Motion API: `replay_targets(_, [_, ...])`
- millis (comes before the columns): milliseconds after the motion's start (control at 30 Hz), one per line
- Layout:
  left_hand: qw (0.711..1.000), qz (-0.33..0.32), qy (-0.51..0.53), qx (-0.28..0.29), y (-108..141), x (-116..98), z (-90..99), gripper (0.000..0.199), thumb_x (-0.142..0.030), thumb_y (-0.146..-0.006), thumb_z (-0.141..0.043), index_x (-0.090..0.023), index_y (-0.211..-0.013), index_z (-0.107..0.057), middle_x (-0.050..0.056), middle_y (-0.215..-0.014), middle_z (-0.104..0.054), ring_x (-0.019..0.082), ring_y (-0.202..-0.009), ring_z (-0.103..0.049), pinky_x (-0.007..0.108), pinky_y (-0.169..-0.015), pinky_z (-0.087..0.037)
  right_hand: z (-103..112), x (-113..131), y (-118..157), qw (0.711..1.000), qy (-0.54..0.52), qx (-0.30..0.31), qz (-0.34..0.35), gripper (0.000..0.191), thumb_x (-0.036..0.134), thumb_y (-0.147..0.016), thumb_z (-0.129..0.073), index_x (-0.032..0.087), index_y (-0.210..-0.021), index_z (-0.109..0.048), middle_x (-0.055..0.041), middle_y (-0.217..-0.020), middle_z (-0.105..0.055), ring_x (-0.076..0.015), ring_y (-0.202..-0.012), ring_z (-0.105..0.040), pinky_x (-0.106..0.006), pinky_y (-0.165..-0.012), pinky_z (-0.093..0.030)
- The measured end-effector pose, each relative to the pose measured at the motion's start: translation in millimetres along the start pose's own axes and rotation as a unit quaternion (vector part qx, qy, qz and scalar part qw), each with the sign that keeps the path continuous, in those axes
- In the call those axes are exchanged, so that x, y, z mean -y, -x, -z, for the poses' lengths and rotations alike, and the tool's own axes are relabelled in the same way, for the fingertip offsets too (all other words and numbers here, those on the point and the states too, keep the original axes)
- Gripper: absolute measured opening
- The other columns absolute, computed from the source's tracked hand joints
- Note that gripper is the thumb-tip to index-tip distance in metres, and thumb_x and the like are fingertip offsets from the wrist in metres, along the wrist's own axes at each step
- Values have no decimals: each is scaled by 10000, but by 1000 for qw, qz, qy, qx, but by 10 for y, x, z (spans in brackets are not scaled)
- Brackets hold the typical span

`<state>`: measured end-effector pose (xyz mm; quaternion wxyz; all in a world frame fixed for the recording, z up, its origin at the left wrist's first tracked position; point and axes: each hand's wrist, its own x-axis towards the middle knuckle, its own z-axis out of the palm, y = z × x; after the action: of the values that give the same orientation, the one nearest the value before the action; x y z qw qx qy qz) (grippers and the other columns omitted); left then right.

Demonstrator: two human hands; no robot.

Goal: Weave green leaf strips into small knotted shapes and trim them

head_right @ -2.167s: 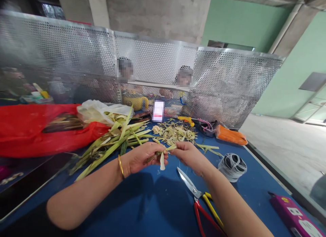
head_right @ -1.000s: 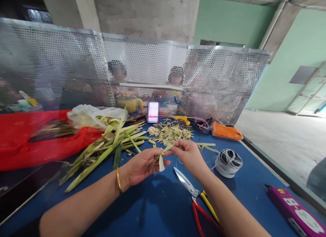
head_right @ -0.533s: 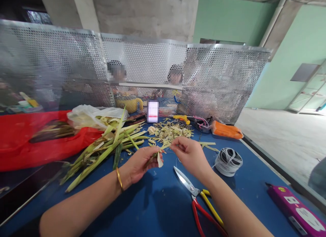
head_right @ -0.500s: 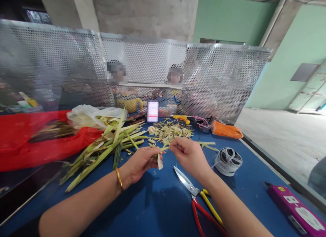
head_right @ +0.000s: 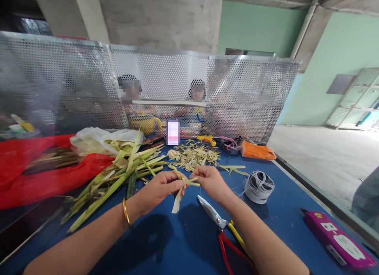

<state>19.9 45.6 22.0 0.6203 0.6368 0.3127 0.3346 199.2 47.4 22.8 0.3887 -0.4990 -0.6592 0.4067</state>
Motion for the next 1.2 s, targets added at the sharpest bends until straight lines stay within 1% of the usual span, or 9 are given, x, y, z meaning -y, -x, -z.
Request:
replay_targets(167, [981,-19,-72,-178,-74,81,36,268,-364,-793,-517,-148,-644,-570,-6,-568,-566,113,-512,-520,231,-527,-407,-229,-38,73,997,43,-54,34,208,321,-750,-576,180,-607,-519,44,-533,-446,-96,-519,-379,-223,-515,-313])
replay_targets(300, [958,-15,-194,-209,-78,110,68,290,-370,-796,-499,-153,-622,-580,-9,-509,-531,125,-498,-498,233,-502,-356,-346,42,227,954,235,-80,170,204,237,-866,-471,184,-699,-577,8,-613,-535,-112,-576,-467,-223,-552,-324])
replay_targets(367, [951,-29,-244,-189,-70,105,87,276,-353,-796,-494,-156,-625,-581,-15,-511,-512,121,-506,-466,231,-501,-333,-334,96,278,920,303,-65,241,219,200,-895,-429,185,-770,-607,-26,-718,-599,-125,-650,-527,-225,-596,-349])
replay_targets(433, [952,-46,-266,-143,-59,89,106,250,-336,-789,-498,-158,-631,-576,-22,-534,-501,113,-524,-439,224,-505,-320,-273,139,288,912,307,-45,268,218,196,-904,-428,186,-805,-621,-37,-749,-620,-129,-672,-546,-223,-608,-366])
replay_targets(667, [981,-15,-183,66,33,-21,70,177,-296,-764,-527,-158,-673,-591,-34,-588,-524,99,-557,-480,212,-536,-357,25,158,151,983,99,7,157,182,282,-814,-583,173,-668,-589,18,-615,-545,-111,-590,-471,-228,-553,-353])
replay_targets(767, [985,-9,-135,109,65,-75,48,161,-284,-765,-530,-154,-706,-604,-26,-611,-538,98,-562,-499,216,-554,-381,24,133,97,995,4,10,97,200,330,-748,-633,163,-648,-585,26,-588,-521,-104,-564,-441,-235,-546,-340])
replay_targets(967, [992,-37,-116,-27,11,-66,79,224,-325,-803,-485,-162,-664,-549,-25,-582,-514,92,-525,-464,209,-539,-379,-155,19,41,997,-75,-27,-4,220,344,-703,-644,169,-619,-542,48,-545,-464,-84,-516,-371,-225,-520,-310])
replay_targets(1100, [967,-66,-202,-137,-39,-8,102,262,-339,-818,-462,-168,-631,-531,-17,-583,-533,108,-543,-478,216,-538,-348,-277,-16,117,995,36,-65,69,247,345,-781,-572,183,-613,-492,48,-550,-429,-94,-530,-366,-221,-506,-289])
replay_targets(1200, [936,-67,-287,-191,-50,27,94,262,-323,-808,-469,-175,-595,-511,-22,-539,-495,113,-532,-443,225,-523,-294,-337,35,238,961,195,-94,171,193,252,-862,-484,180,-691,-536,24,-602,-504,-105,-571,-440,-222,-552,-319])
